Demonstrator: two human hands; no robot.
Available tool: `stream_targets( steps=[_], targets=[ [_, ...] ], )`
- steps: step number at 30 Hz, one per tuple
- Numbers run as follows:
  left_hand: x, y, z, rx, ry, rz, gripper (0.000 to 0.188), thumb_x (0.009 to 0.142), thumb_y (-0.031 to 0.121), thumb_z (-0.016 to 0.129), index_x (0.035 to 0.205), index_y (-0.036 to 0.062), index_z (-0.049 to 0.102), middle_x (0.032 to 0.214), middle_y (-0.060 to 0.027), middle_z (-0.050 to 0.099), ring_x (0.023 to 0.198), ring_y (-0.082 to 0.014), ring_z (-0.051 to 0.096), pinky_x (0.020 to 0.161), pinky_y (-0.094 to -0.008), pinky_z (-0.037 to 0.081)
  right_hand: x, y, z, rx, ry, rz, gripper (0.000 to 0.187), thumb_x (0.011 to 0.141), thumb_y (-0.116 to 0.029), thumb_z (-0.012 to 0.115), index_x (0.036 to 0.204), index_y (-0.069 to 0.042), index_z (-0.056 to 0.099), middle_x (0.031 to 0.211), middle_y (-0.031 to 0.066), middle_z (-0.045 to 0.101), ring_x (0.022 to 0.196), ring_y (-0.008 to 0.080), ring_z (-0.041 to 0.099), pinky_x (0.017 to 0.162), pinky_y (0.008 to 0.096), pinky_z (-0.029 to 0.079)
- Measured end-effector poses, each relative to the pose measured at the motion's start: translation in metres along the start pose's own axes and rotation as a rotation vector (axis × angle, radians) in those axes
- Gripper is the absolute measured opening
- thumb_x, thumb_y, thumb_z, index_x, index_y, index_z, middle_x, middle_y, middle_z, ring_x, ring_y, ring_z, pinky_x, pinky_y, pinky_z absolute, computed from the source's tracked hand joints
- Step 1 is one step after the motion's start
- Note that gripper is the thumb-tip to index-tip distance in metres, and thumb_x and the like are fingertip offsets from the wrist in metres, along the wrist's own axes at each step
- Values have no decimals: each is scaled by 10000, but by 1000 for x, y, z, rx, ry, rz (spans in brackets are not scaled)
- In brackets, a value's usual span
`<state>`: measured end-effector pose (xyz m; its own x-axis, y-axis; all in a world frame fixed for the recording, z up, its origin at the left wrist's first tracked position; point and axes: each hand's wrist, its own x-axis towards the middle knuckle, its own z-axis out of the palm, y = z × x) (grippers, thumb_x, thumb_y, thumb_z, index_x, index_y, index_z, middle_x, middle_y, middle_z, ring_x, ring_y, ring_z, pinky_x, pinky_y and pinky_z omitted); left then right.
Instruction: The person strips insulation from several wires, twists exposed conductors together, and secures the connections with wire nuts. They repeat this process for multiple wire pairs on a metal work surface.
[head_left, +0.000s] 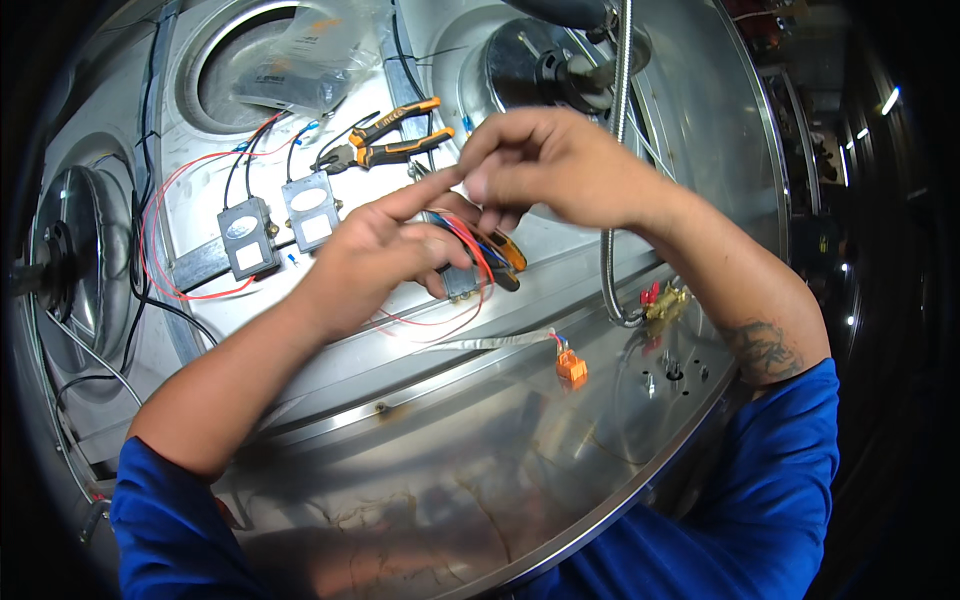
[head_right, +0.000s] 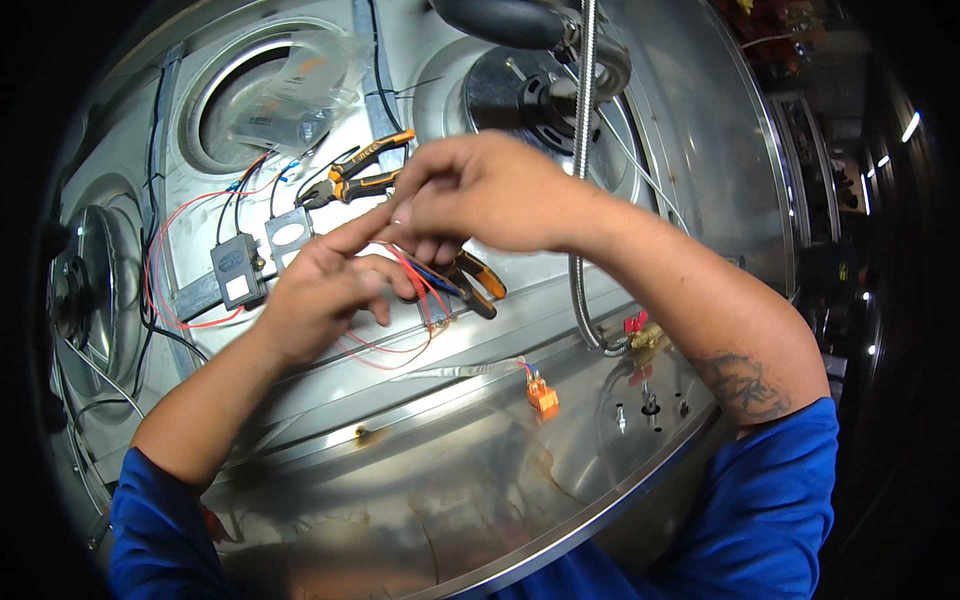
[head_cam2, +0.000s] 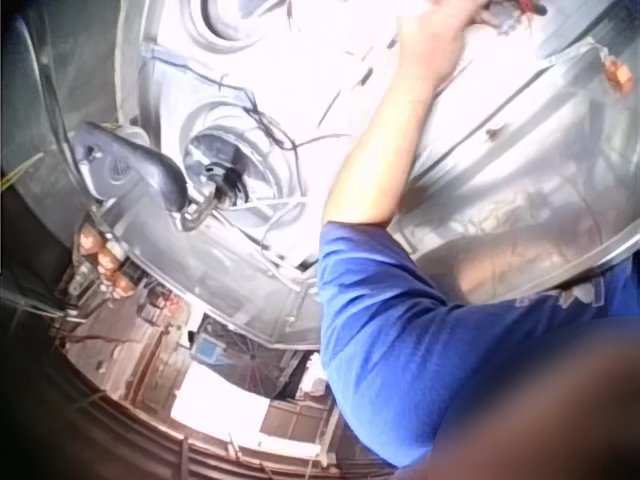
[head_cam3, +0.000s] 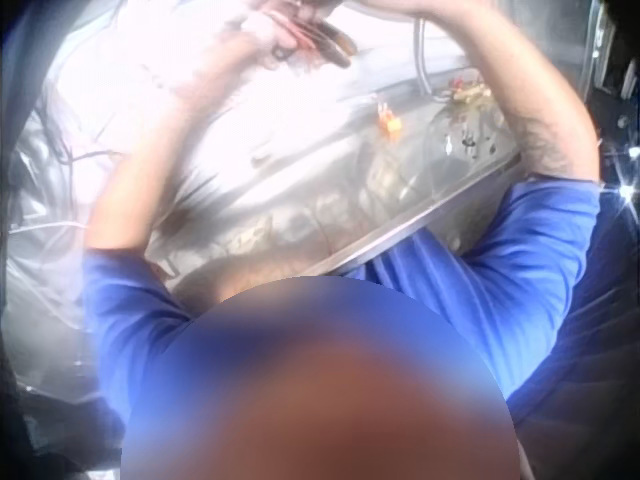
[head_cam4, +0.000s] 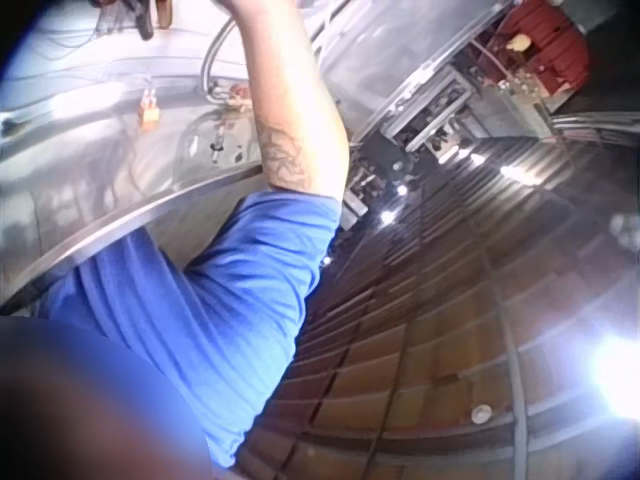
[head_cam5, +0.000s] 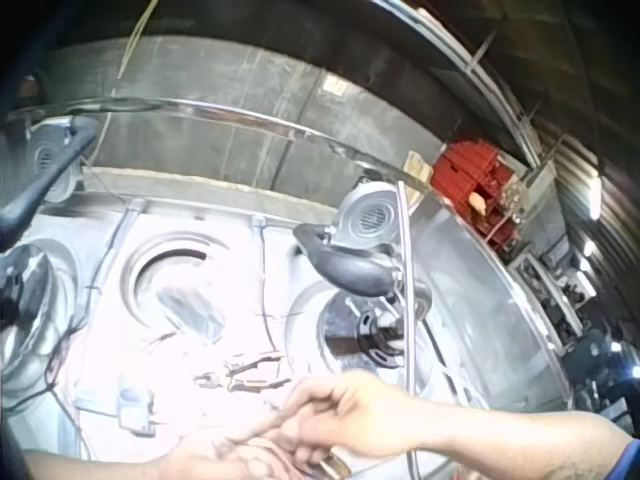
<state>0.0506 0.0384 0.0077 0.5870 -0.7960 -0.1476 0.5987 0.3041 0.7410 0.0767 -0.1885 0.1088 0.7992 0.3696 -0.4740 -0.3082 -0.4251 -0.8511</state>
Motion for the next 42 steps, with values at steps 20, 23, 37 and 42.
stream_targets(
  steps=[20, 23, 37, 42],
  targets=[
    [7, -21, 13, 756, -78, 378, 417, 846, -77, 545, 1216, 25, 707, 1107, -121, 648, 970, -212, 663, 859, -325, 527, 173, 124, -43, -1855, 76, -5, 275, 905, -229, 576, 1051, -130, 786, 1184, 38, 693, 1248, 222, 533, 1068, 393, 357],
    [5, -12, 4, 762, -72, 301, 439, 818, -109, 515, 1190, 18, 710, 1134, -120, 647, 1077, -220, 643, 934, -321, 498, 175, 132, -47, -1827, 150, -65, 296, 919, -224, 546, 1069, -125, 782, 1186, 43, 694, 1260, 228, 532, 1126, 431, 320],
    [46, 13, -39, 946, 430, 326, 355, 878, 78, 669, 1226, 8, 681, 1082, -77, 633, 946, -162, 579, 808, -272, 468, 114, -3, -14, -1600, -111, 168, 266, 833, -108, 676, 1079, -48, 759, 1067, 168, 747, 1022, 330, 725, 886, 439, 562],
    [79, 20, -15, 1004, 340, 565, 349, 902, 241, 708, 1171, 18, 713, 1117, -180, 710, 1026, -320, 683, 909, -393, 515, 37, -45, -17, -1366, 80, -47, 197, 846, -108, 677, 1012, -51, 766, 909, 180, 739, 874, 362, 722, 764, 441, 565]
  ],
)
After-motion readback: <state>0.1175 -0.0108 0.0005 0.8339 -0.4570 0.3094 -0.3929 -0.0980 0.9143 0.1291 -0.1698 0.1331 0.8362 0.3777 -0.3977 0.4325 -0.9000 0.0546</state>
